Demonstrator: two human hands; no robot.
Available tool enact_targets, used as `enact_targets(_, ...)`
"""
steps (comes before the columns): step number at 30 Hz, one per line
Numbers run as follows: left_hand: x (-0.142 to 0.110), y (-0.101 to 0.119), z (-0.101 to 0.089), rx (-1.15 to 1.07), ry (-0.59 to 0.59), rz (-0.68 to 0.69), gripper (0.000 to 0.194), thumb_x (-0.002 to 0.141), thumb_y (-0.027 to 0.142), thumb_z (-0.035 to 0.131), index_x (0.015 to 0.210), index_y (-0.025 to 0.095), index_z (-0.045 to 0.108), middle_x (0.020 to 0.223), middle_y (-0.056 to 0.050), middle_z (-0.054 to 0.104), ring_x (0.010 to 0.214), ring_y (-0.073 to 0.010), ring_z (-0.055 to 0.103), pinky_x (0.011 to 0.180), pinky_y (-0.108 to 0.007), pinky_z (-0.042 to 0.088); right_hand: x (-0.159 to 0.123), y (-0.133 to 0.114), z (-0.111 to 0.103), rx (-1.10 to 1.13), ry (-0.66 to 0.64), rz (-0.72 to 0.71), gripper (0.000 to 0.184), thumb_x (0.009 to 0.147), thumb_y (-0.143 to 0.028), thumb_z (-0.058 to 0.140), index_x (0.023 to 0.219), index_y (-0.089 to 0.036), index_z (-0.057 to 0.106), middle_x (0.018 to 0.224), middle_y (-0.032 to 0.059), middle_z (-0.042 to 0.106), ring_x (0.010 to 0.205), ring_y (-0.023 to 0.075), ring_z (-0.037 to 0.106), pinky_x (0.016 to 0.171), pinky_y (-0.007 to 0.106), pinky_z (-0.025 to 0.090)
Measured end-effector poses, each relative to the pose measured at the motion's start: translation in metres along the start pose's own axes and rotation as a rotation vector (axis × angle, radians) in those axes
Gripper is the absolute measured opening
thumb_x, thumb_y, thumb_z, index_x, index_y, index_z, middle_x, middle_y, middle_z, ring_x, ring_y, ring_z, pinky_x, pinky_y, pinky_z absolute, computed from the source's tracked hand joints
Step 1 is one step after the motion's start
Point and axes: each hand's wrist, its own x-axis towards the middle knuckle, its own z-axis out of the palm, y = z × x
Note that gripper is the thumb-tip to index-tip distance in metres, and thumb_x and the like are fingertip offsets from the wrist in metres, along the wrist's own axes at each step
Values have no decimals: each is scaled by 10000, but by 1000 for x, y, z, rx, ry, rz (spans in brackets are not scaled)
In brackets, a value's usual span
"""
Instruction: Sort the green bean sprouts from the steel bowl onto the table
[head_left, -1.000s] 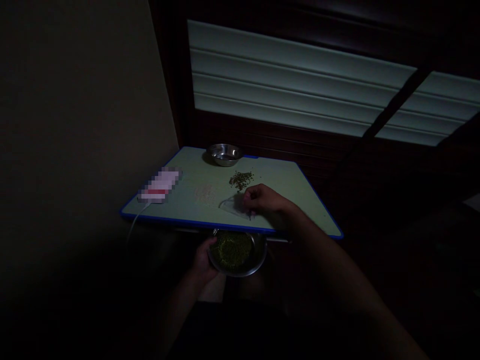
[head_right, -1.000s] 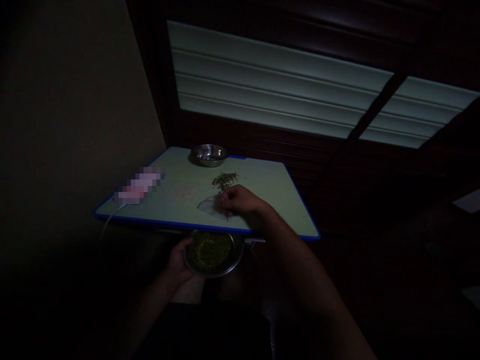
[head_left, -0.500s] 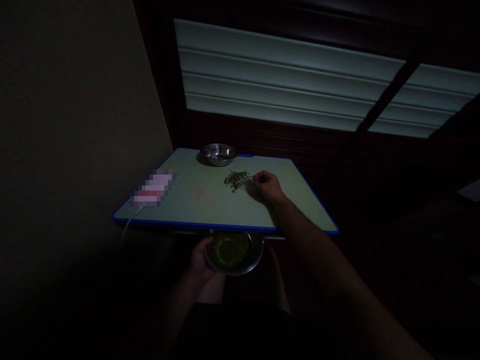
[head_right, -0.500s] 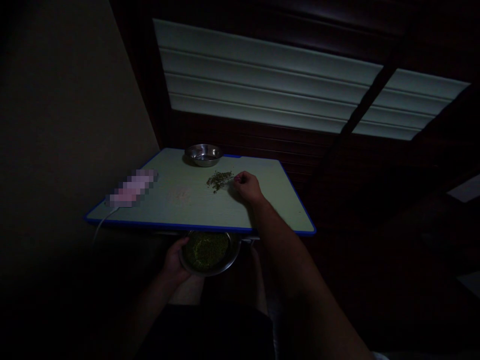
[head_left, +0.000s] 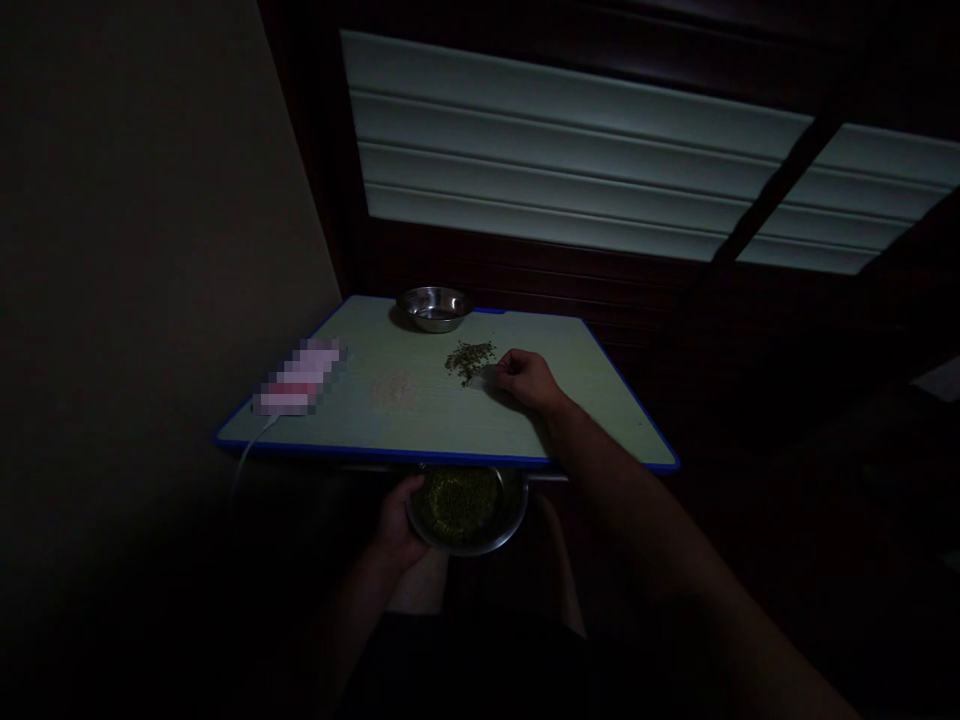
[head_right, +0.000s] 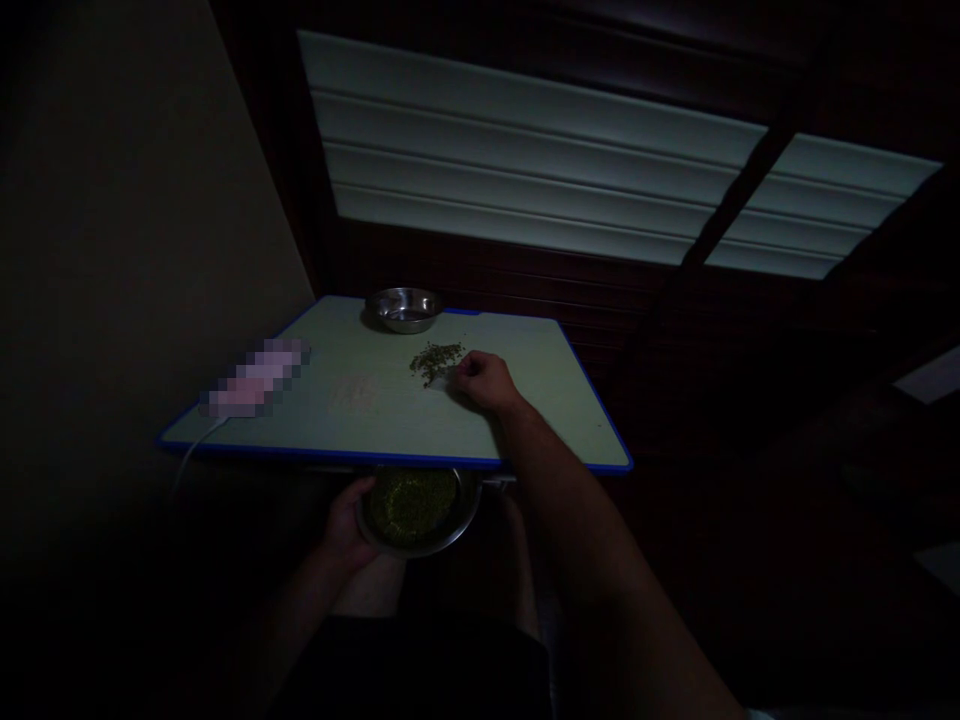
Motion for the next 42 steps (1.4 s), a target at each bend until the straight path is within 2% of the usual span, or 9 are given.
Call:
enact_targets(10, 3, -1, -5, -38, -43, -7, 241, 724, 163, 568, 911, 132, 717, 717, -77, 764, 839, -293, 730, 867, -470, 539, 1, 2, 3, 49, -18, -22, 112, 582, -219, 636, 654, -174, 564, 616, -21, 557, 599, 107, 459, 582, 246, 379)
enact_targets(19, -1, 0, -1, -6, -7, 1, 172, 733, 160, 558, 814, 139, 709, 693, -68, 760, 788, -273, 734, 852, -443, 546, 2, 5, 8, 32, -25, -71, 159, 596, -284, 629, 690, -164, 584, 639, -18, 563, 606, 108, 468, 586, 242, 376)
enact_targets(25, 1, 0, -2, -16, -29, -1, 246, 718, 169, 560, 906, 142, 717, 710, -65, 763, 827, -287, 732, 864, -465, 540, 2, 8, 9, 36, -20, -98, 156, 615, -301, 621, 686, -172, 569, 643, -18, 563, 612, 108, 465, 589, 241, 376)
enact_targets(32, -4, 1, 1, -31, -40, -15, 265, 716, 164, 561, 927, 129, 717, 705, -74, 761, 845, -298, 729, 851, -469, 543, -2, -1, 6, 23, -5, -73, 115, 579, -263, 591, 623, -187, 516, 594, -31, 520, 587, 102, 433, 573, 242, 359)
enact_targets(42, -5, 2, 3, 0, 20, 12, 160, 751, 151, 544, 803, 131, 695, 671, -75, 747, 782, -279, 730, 889, -465, 524, -3, -4, 6, 67, -38, -71, 156, 584, -288, 624, 626, -188, 513, 600, -27, 515, 596, 104, 433, 584, 247, 377)
